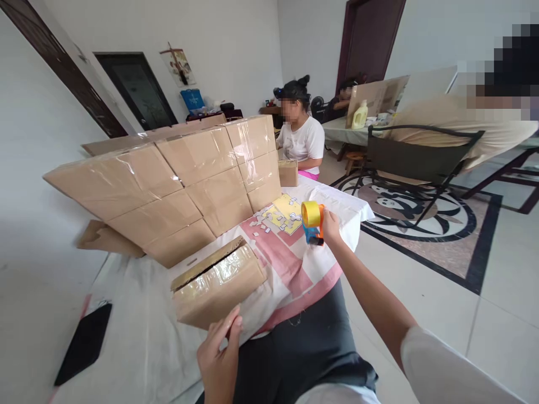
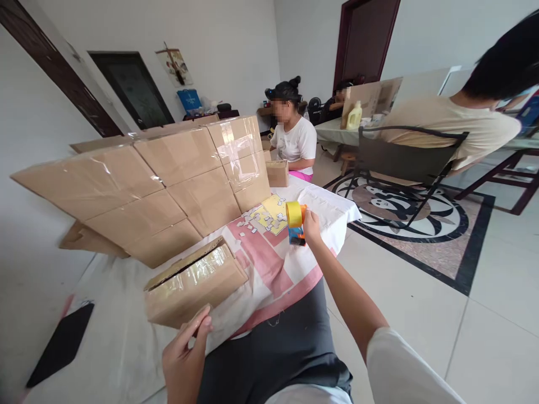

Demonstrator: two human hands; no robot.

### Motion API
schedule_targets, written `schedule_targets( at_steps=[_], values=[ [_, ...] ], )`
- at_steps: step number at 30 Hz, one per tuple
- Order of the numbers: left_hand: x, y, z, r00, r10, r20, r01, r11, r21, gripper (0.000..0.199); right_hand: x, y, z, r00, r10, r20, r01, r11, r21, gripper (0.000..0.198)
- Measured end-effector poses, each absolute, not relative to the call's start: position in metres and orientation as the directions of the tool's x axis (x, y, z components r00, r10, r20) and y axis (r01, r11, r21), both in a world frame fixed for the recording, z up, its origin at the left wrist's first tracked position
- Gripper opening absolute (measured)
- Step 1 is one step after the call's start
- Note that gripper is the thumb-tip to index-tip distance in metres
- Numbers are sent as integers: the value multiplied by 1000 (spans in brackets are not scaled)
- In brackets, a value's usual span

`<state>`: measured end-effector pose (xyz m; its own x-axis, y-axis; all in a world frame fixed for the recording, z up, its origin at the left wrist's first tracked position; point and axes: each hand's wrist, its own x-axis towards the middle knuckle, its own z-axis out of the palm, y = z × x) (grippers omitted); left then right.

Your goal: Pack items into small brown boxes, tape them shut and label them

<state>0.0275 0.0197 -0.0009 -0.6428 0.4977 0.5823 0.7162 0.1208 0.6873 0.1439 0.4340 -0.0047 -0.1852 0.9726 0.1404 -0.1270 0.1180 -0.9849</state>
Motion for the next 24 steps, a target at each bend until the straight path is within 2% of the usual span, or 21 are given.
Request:
schedule_targets(
  at_steps=[2, 6, 9, 13, 15, 19, 24],
  values=[
    [26, 19, -2, -701, 512, 497, 640, 144, 755, 27, 138, 451, -8, -148, 979, 144, -51, 137, -989, 63],
    [25, 23, -2, -775, 515, 366, 519, 189, 833, 37, 129, 470, -11, -179, 975, 129, 105, 149, -983, 70],
    [27, 27, -1, -778, 537, 328, 489, 187, 852, 41, 123, 469, -7, -157, 976, 152, 235, 187, -954, 69],
    [32, 31, -4, -779, 550, 300, 446, 150, 883, 41, 110, 463, 3, -169, 957, 237, 438, 288, -851, 97],
    [34, 30, -7, -774, 559, 299, 447, 146, 883, 41, 107, 462, 7, -206, 950, 235, 485, 307, -818, 90],
    [36, 26, -14, -768, 582, 267, 436, 172, 883, 42, 124, 467, 10, -241, 949, 202, 400, 287, -870, 81],
    [40, 28, -19, -766, 608, 211, 392, 180, 902, 42, 163, 466, 7, -319, 930, 184, 139, 237, -961, 78]
  ],
)
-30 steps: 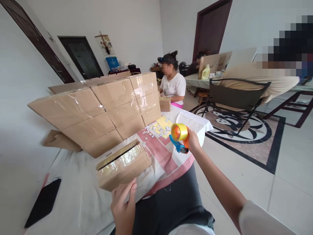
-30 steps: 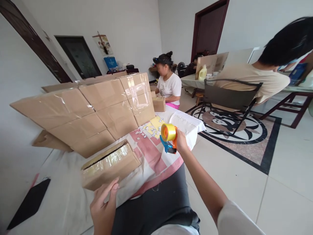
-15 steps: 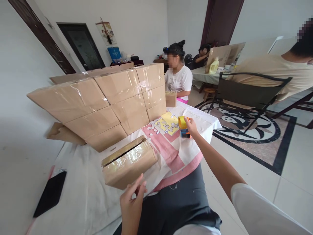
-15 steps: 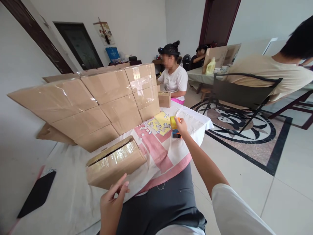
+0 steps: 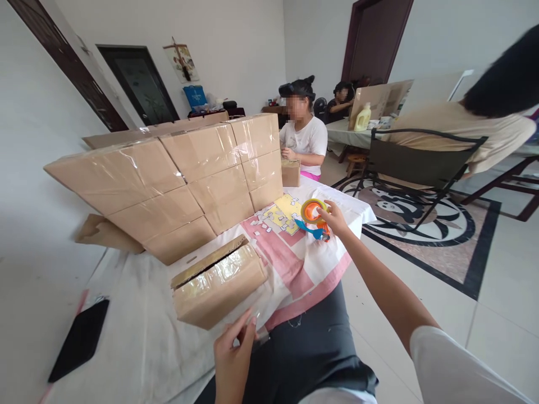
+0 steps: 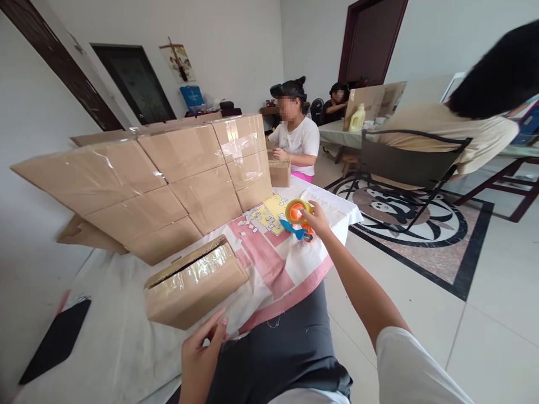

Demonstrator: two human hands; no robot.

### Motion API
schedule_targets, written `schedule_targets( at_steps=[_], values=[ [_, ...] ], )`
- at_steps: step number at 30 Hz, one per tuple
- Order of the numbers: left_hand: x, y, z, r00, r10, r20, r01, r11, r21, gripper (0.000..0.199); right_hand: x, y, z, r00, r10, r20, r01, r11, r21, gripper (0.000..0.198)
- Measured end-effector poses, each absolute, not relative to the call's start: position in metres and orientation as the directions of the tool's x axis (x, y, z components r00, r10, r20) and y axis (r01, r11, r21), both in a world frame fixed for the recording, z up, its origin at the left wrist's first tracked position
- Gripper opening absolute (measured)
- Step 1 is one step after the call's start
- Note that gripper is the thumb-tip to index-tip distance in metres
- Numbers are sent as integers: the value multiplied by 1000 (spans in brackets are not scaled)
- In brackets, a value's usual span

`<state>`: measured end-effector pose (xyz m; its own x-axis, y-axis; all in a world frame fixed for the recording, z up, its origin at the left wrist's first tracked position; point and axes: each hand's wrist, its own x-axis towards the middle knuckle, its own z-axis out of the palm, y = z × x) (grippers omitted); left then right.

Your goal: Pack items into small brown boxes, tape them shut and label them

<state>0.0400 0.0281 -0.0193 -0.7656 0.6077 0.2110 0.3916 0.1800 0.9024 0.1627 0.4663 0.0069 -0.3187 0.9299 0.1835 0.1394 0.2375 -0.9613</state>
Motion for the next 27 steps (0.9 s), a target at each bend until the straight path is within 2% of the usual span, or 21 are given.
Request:
schedule_targets(
  at_steps=[5, 10, 14, 18, 21, 24, 26, 27],
  values=[
    [48, 44, -18, -766, 623, 156, 324, 164, 932, 40, 183, 459, 6, -380, 904, 196, -67, 185, -980, 64],
    [51, 59, -14, -721, 671, 170, 349, 139, 927, 42, 197, 457, 9, -370, 907, 202, -83, 185, -979, 63],
    [54, 67, -12, -709, 683, 177, 358, 133, 924, 43, 204, 460, 15, -310, 922, 231, 49, 258, -965, 72],
    [65, 73, -5, -713, 694, 103, 244, 107, 964, 49, 189, 472, 23, -263, 922, 285, 247, 350, -904, 71],
    [72, 77, 4, -753, 654, 68, 158, 79, 984, 47, 167, 482, 30, -287, 924, 254, 371, 352, -859, 68],
    [72, 75, 16, -809, 587, 45, 106, 70, 992, 45, 144, 479, 41, -263, 936, 232, 478, 336, -812, 74],
    [66, 71, 21, -824, 564, 57, 110, 61, 992, 47, 133, 459, 53, -226, 914, 336, 515, 405, -755, 75],
    [62, 68, 23, -830, 554, 69, 122, 59, 991, 47, 129, 442, 60, -243, 879, 411, 492, 477, -729, 69]
  ],
)
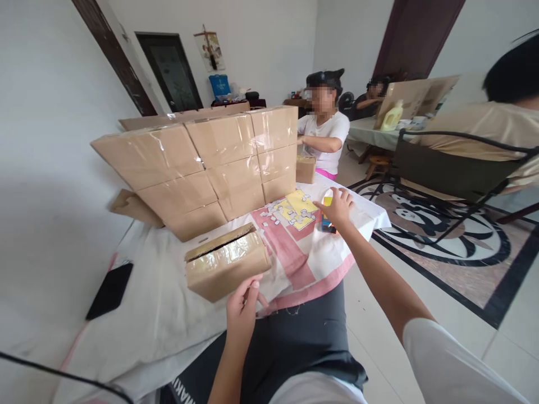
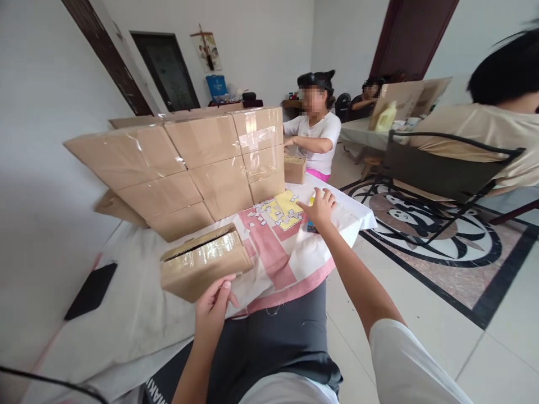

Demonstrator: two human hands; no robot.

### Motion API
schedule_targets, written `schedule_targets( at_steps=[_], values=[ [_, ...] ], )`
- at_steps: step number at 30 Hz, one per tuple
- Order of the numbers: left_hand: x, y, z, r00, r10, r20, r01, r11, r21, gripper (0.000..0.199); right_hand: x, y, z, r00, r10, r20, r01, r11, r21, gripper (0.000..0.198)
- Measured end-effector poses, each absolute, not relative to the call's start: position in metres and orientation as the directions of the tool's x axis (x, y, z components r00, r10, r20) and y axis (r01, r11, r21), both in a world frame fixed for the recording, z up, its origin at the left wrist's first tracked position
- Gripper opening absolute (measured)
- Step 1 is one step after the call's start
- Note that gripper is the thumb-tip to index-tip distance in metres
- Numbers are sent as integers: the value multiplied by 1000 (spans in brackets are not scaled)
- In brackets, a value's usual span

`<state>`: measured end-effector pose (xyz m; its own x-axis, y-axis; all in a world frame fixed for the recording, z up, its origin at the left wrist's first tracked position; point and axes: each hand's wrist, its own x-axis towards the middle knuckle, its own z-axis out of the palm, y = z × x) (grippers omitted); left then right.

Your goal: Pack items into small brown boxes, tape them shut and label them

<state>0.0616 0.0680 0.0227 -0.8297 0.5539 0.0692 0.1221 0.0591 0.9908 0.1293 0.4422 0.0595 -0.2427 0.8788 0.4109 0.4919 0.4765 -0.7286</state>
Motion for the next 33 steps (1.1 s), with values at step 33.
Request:
schedule_targets(
  at_steps=[33],
  values=[
    [-30, 35, 49, -581, 680, 446, 802, 570, 176, 48, -34, 247, 90, -977, 110, 185, -38, 760, -649, 6]
  ],
)
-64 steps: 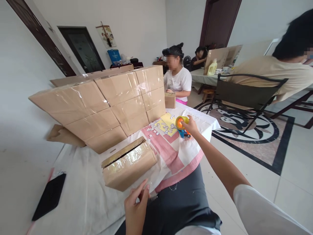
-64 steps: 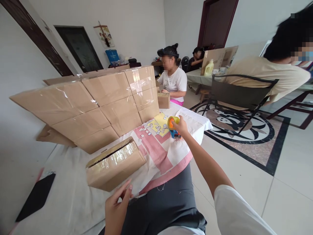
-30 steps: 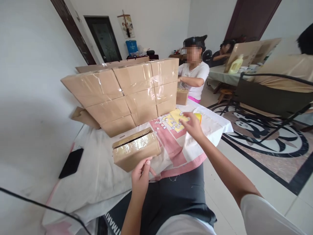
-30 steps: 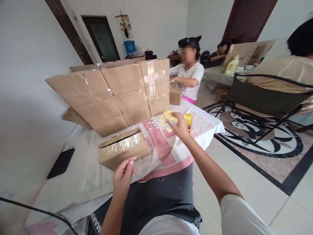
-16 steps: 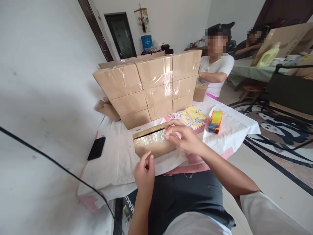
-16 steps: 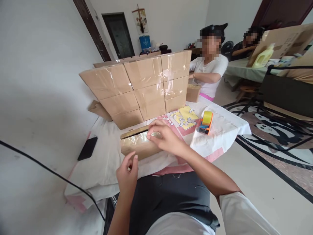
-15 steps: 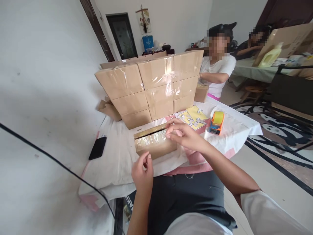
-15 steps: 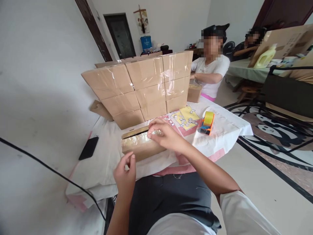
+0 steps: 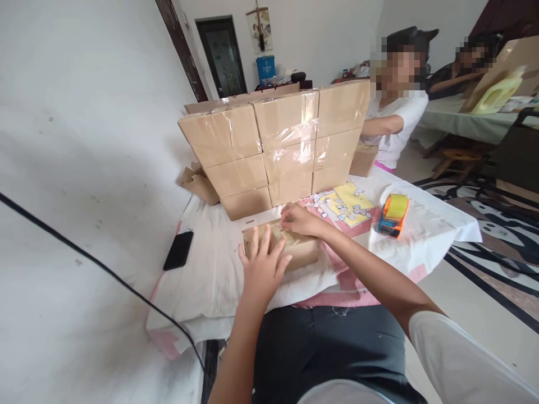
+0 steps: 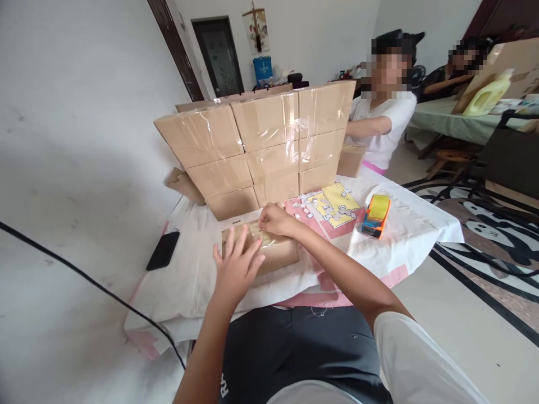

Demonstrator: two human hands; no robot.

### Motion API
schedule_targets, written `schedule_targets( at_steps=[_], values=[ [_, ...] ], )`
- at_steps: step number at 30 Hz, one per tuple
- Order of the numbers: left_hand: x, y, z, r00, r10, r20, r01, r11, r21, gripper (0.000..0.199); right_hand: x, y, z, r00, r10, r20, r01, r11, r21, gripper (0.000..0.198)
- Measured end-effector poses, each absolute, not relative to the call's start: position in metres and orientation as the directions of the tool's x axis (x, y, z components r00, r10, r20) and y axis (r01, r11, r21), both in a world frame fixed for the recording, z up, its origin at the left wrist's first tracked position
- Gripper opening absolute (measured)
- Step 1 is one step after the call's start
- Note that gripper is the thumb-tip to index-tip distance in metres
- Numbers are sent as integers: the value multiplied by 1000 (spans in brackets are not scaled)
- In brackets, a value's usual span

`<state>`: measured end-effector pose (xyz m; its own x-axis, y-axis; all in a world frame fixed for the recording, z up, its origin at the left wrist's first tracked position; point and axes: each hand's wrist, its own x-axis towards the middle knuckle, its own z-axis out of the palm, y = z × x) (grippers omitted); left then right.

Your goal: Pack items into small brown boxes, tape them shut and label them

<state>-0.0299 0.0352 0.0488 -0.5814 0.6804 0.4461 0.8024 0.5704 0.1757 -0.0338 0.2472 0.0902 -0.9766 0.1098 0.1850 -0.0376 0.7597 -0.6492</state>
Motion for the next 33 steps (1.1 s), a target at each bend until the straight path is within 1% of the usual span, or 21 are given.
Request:
schedule_targets(
  at_steps=[2, 4, 7, 8, 9, 11, 13, 15, 16, 18, 21, 26, 29, 33],
  values=[
    [-28, 37, 42, -520, 695, 497, 833, 541, 116, 42, -34, 245, 82, -975, 115, 191, -30, 780, -624, 7],
    [-28, 39, 37, -485, 682, 547, 845, 527, 92, 39, -35, 243, 77, -962, 153, 226, -1, 826, -564, 5],
    [-28, 41, 34, -454, 661, 598, 848, 526, 62, 36, -38, 248, 73, -869, 309, 386, 122, 891, -438, 31],
    [-29, 42, 33, -450, 656, 605, 846, 531, 53, 36, -39, 255, 71, -818, 357, 452, 165, 897, -410, 35],
    [-29, 43, 32, -449, 651, 612, 842, 538, 46, 36, -39, 266, 68, -768, 398, 503, 201, 894, -400, 33],
    [-28, 43, 30, -439, 640, 630, 837, 546, 30, 36, -34, 299, 58, -693, 489, 530, 268, 857, -440, 20],
    [-28, 43, 28, -426, 630, 649, 836, 548, 17, 37, -21, 343, 40, -635, 616, 467, 368, 772, -518, 11],
    [-26, 43, 26, -418, 630, 655, 834, 552, 2, 40, -1, 386, 19, -578, 718, 388, 469, 681, -562, 12],
    [-26, 42, 25, -419, 634, 650, 832, 555, -5, 41, 9, 404, 10, -564, 742, 362, 499, 656, -566, 15],
    [-25, 43, 25, -426, 641, 639, 829, 560, -9, 44, 28, 431, -6, -573, 752, 327, 521, 642, -563, 21],
    [-26, 45, 28, -435, 643, 631, 828, 560, -1, 44, 45, 446, -19, -629, 722, 288, 508, 662, -552, 23],
    [-29, 51, 36, -447, 647, 617, 828, 560, 13, 39, 51, 449, -30, -653, 718, 239, 536, 662, -524, 33],
    [-27, 51, 37, -463, 648, 604, 823, 568, 22, 38, 54, 450, -37, -660, 724, 201, 566, 655, -501, 34],
    [-19, 49, 34, -457, 651, 607, 814, 580, -9, 39, 55, 448, -44, -690, 705, 163, 589, 678, -439, 36]
  ],
)
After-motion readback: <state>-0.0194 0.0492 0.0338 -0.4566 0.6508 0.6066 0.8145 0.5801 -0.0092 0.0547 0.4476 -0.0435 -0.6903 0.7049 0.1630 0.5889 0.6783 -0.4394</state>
